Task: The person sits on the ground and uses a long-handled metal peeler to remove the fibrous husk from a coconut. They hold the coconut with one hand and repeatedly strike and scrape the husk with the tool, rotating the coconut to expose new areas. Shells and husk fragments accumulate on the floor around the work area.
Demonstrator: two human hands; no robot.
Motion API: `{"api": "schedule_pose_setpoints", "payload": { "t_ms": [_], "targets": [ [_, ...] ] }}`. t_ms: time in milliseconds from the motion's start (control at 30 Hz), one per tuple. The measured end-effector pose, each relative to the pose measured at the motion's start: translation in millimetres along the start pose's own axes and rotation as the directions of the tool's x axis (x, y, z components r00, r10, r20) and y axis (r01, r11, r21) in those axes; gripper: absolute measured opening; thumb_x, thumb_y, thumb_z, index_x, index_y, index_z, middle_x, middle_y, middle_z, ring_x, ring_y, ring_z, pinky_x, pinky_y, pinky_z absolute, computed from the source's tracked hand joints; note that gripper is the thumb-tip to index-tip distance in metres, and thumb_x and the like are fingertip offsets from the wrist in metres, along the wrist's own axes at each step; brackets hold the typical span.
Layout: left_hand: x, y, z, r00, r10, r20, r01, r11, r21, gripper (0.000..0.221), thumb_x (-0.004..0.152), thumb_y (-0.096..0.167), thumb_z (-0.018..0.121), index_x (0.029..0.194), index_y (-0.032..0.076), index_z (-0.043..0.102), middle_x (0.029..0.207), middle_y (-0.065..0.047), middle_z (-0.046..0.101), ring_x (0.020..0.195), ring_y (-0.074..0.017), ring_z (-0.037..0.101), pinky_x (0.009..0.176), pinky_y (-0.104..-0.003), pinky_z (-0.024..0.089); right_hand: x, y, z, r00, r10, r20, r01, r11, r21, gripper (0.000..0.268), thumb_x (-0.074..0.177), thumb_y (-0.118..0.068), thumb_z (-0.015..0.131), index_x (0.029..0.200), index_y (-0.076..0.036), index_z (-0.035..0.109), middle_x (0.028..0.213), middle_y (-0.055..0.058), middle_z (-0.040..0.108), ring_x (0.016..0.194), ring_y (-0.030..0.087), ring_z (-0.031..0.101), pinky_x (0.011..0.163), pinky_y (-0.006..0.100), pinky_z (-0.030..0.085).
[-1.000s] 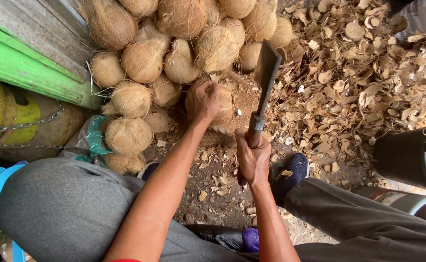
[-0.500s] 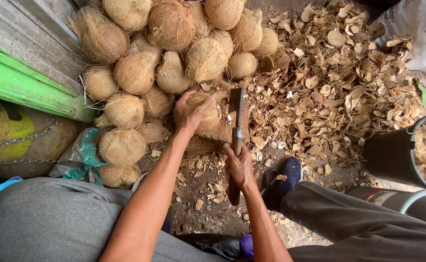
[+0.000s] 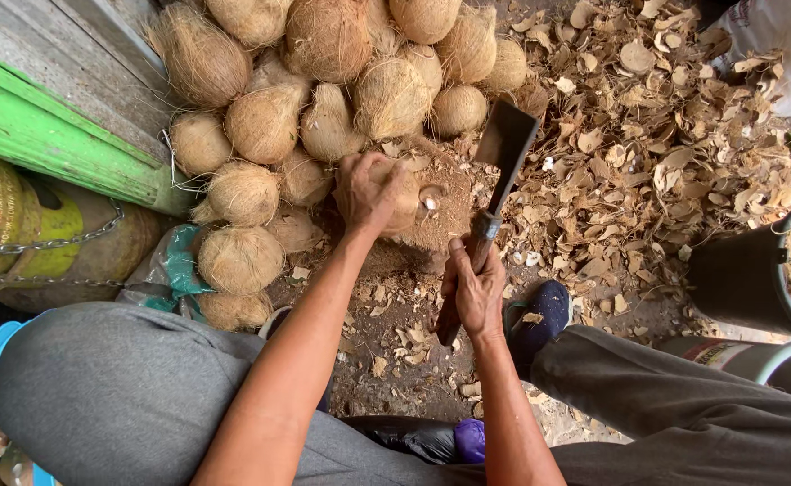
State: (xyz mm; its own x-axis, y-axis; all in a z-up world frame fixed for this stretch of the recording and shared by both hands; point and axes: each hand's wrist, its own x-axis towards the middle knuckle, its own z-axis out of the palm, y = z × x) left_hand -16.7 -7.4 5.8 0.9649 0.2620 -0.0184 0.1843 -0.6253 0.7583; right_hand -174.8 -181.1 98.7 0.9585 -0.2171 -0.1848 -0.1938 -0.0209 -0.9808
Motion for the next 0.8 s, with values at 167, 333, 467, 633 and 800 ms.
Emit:
{"api": "schedule_pose_setpoints", "payload": {
  "t_ms": [167,333,467,633,800],
  "targets": [
    [14,-6,-9,0.994,-0.081,0.077,0.088,0.991,-0.097,0.047,0.087,0.059,0.062,0.113,0.021,0.069,0.113,-0.007,0.065,0.099,-0.0238,0.062,0.081,-0.042,0.050,-5,11,24,0.986,0.129,0.109,-0.147,0.973,0.176,0.027,0.098,-0.033,0.065,0.089,-0.011,0.052,0.059,-0.002,0.053,0.040,0.010,0.045,0.033,0.027,0.042],
    [20,-8,-10,0.995,-0.012,0.099,0.018,0.998,-0.066,0.045,0.089,0.060,0.058,0.100,0.020,0.073,0.100,-0.005,0.069,0.085,-0.0221,0.065,0.064,-0.038,0.052,2,5,21,0.978,0.133,0.161,-0.151,0.983,0.102,0.026,0.097,-0.033,0.066,0.084,-0.013,0.056,0.055,-0.002,0.052,0.038,0.008,0.043,0.033,0.025,0.040],
    [23,-16,-4,0.995,0.011,0.098,-0.005,0.998,-0.057,0.046,0.097,0.058,0.050,0.099,0.018,0.074,0.090,-0.005,0.071,0.074,-0.0189,0.063,0.062,-0.034,0.050,16,-5,7,0.996,-0.078,-0.051,0.088,0.967,0.240,0.039,0.104,-0.036,0.067,0.079,-0.009,0.053,0.057,0.000,0.055,0.041,0.010,0.048,0.037,0.027,0.045],
    [13,-14,-7,0.996,0.042,0.074,-0.034,0.994,-0.108,0.047,0.095,0.055,0.050,0.095,0.015,0.075,0.080,0.002,0.069,0.063,-0.0134,0.060,0.055,-0.034,0.050,0,9,40,0.969,0.228,0.093,-0.237,0.967,0.095,0.030,0.097,-0.038,0.067,0.081,-0.014,0.059,0.052,-0.001,0.053,0.036,0.010,0.045,0.033,0.027,0.041],
    [21,6,-11,0.986,0.001,0.164,0.071,0.897,-0.435,0.043,0.094,0.050,0.056,0.087,0.010,0.070,0.068,0.000,0.062,0.058,-0.0138,0.057,0.049,-0.032,0.050,10,12,30,0.985,0.138,0.103,-0.145,0.987,0.068,0.032,0.099,-0.034,0.067,0.080,-0.010,0.060,0.054,0.000,0.054,0.037,0.011,0.045,0.033,0.027,0.040]
  ]
}}
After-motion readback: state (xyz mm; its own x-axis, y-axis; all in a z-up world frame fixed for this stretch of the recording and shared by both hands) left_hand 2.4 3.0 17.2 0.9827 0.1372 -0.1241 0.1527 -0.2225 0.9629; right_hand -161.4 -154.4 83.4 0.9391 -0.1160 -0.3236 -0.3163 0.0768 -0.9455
